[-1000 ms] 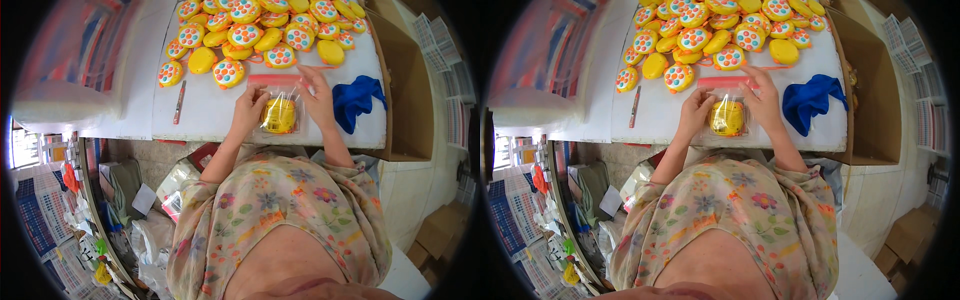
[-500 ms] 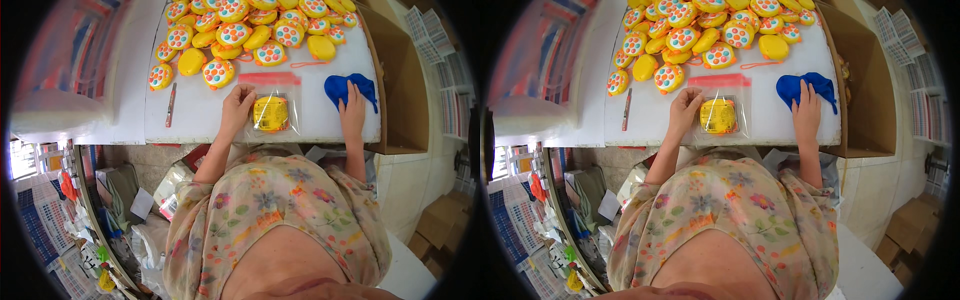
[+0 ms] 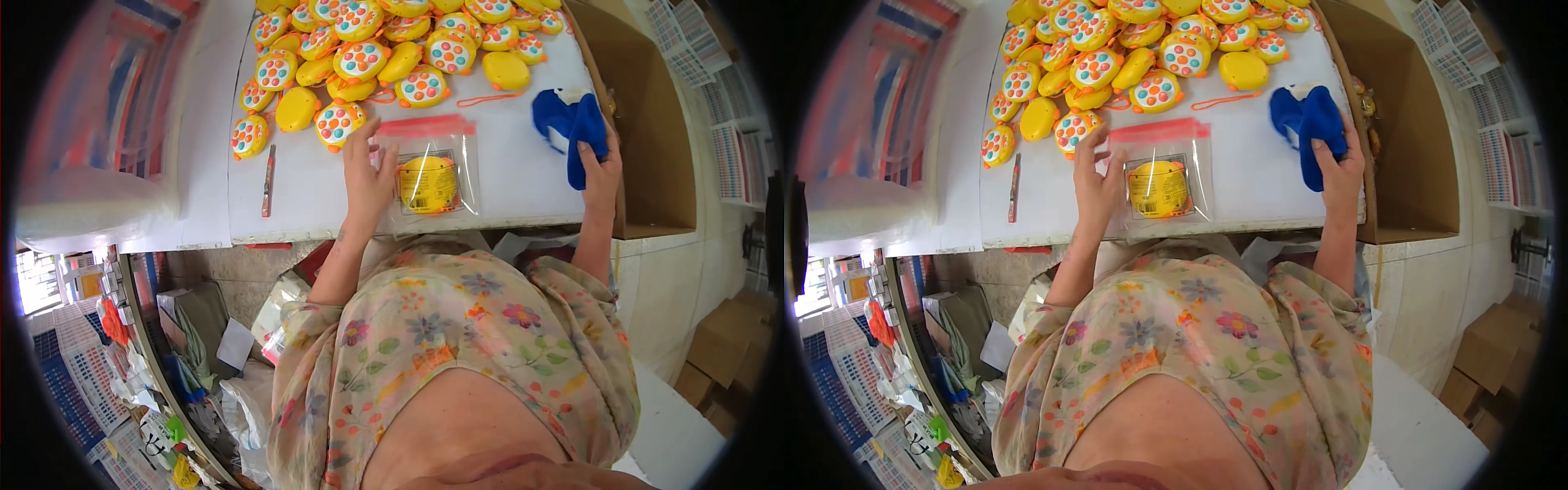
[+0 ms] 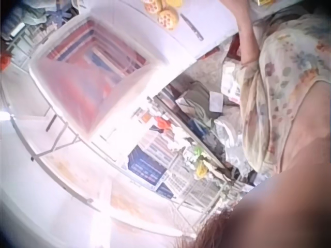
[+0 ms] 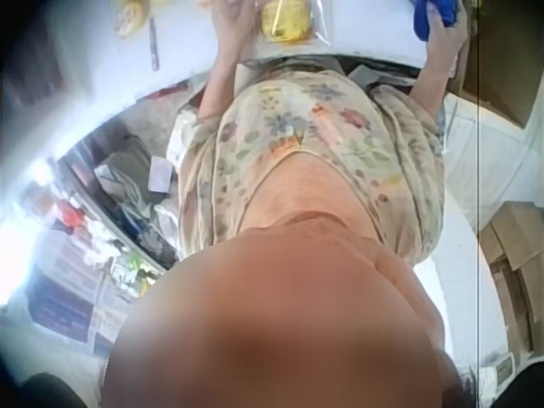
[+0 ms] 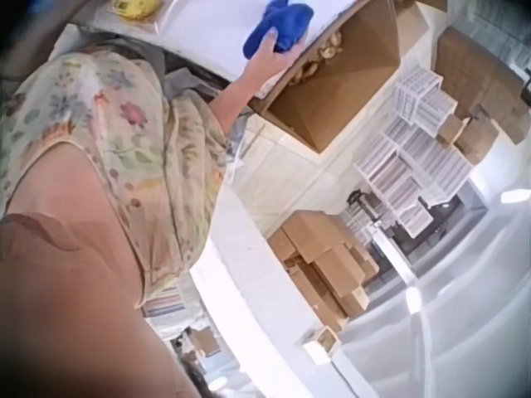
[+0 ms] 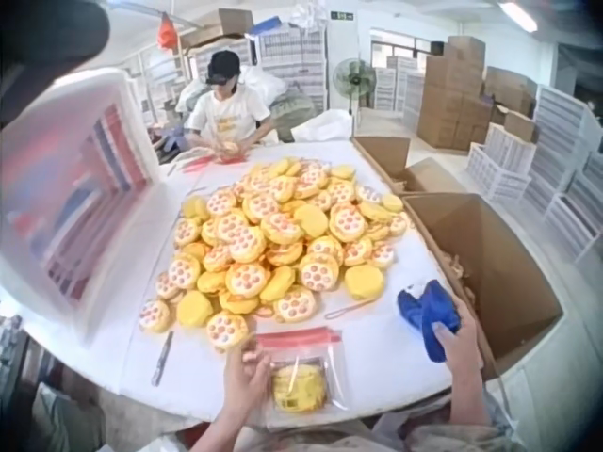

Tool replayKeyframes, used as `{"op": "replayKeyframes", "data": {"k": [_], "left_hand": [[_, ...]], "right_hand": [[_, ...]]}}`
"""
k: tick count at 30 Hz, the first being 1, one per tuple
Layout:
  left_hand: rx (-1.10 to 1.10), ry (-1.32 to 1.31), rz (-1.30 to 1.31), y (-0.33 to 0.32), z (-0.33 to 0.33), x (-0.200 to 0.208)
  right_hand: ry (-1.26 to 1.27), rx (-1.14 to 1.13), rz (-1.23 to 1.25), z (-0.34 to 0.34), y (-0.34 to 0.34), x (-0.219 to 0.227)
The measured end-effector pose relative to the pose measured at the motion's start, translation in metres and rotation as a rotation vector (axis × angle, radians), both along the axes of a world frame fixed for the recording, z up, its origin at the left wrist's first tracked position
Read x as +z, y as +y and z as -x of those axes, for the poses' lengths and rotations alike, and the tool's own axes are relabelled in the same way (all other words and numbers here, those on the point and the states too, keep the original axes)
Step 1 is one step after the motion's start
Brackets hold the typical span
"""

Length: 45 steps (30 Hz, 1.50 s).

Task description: Packaging small plastic musical toys into individual plastic bags.

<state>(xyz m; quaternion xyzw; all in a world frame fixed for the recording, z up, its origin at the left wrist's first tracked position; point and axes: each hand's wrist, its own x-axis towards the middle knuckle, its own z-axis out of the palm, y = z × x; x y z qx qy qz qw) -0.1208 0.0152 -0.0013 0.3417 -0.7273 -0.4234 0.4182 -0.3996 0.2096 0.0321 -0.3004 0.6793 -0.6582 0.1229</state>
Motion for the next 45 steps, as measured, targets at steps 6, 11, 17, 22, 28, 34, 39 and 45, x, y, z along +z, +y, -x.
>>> {"op": "replayKeyframes", "data": {"k": [6, 11, 17, 22, 28, 34, 39, 45], "left_hand": [[-0.583, 0.051, -0.305, 0.027, 0.059, 0.032], [-0.676, 0.057, -0.502, 0.038, 0.112, 0.008], [-0.600, 0.114, -0.863, 0.047, 0.114, 0.007], [-0.472, 0.114, -0.714, 0.050, 0.110, 0.004], [-0.572, 0.092, -0.478, 0.034, 0.080, 0.040], [0.083, -0.239, 0.443, -0.025, -0.014, 0.036], [0.644, -0.700, 0.459, -0.052, -0.117, -0.005], [0.616, -0.973, 0.201, -0.054, -0.156, -0.022]], "right_hand": [[0.283, 0.103, -0.128, -0.036, -0.023, 0.005], [0.375, 0.254, -0.172, -0.050, -0.030, -0.013], [0.300, 0.103, -0.051, -0.031, -0.019, -0.013], [-0.037, 0.133, 0.120, 0.001, -0.009, -0.024], [-0.297, 0.042, 0.170, 0.056, -0.010, -0.033], [0.771, -0.289, -0.346, 0.059, -0.025, -0.029], [0.868, 0.089, -0.394, -0.006, -0.025, -0.009], [0.903, 0.187, -0.647, -0.002, -0.021, -0.040]]}}
